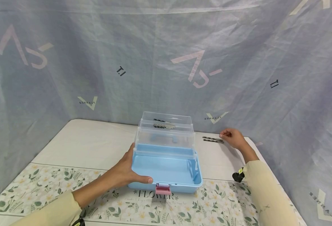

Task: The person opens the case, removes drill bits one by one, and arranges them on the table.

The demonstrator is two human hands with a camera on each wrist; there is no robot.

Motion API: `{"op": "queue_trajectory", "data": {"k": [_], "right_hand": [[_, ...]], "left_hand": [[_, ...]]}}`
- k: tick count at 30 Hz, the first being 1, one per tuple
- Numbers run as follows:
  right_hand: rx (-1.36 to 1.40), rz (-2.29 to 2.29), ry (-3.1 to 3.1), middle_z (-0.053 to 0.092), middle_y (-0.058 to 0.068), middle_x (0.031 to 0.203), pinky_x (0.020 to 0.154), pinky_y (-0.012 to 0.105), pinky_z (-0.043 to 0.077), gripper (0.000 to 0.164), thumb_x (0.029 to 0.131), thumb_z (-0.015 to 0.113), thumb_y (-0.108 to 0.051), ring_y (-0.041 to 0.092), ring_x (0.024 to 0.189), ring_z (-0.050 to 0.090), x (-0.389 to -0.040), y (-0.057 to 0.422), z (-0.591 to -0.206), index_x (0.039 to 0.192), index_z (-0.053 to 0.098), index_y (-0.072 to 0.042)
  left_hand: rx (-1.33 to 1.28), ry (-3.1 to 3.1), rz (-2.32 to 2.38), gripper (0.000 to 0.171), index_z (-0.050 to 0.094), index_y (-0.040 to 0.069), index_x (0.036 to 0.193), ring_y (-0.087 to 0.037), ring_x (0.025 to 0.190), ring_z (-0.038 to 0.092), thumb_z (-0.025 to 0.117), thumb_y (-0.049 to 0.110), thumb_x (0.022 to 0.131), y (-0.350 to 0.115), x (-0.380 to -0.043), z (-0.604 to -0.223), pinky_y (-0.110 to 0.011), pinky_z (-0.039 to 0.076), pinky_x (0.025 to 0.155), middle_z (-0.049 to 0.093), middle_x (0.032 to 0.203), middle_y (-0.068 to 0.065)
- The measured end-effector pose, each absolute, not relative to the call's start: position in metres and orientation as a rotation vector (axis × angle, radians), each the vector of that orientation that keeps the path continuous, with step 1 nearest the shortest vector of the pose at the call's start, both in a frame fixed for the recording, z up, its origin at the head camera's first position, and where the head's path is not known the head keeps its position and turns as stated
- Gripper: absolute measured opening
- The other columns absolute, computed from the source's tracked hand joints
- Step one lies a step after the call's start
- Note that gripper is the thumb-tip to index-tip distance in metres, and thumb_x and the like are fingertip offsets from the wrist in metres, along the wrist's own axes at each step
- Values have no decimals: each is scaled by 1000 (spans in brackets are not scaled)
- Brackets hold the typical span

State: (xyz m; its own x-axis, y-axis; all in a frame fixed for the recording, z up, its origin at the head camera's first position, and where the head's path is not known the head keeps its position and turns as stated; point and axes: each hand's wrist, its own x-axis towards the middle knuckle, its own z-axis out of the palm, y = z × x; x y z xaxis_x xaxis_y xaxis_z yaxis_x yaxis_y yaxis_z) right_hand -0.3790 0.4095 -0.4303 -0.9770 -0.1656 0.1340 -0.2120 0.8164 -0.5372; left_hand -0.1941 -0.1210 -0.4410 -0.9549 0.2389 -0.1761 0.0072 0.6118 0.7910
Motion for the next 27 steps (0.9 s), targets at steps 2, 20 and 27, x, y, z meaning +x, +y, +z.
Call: {"op": "queue_trajectory", "data": {"k": [2, 20, 27], "right_hand": [[327, 872, -2907, 76, 21, 112, 79, 36, 55, 28, 115, 69, -23, 21, 93, 67, -380, 404, -422, 125, 76, 3], [583, 926, -2835, 77, 22, 121, 87, 37, 56, 33, 116, 69, -28, 41, 105, 71, -380, 313, -354, 133, 77, -1], [700, 945, -2799, 80, 21, 113, 80, 33, 54, 27, 113, 73, -24, 25, 90, 68, -379, 270, -344, 126, 81, -2]], "left_hand": [[200, 2571, 1263, 171, -21, 26, 180, -56, 172, 20, 103, 69, 71, -121, -194, -440, -80, 43, 123, 0, 190, -24], [217, 2581, 1259, 170, -20, 24, 181, -57, 172, 21, 102, 71, 71, -121, -195, -442, -79, 44, 123, -1, 190, -24], [231, 2576, 1280, 173, -21, 21, 180, -59, 171, 22, 104, 67, 70, -120, -194, -441, -80, 42, 124, -1, 189, -27]]}}
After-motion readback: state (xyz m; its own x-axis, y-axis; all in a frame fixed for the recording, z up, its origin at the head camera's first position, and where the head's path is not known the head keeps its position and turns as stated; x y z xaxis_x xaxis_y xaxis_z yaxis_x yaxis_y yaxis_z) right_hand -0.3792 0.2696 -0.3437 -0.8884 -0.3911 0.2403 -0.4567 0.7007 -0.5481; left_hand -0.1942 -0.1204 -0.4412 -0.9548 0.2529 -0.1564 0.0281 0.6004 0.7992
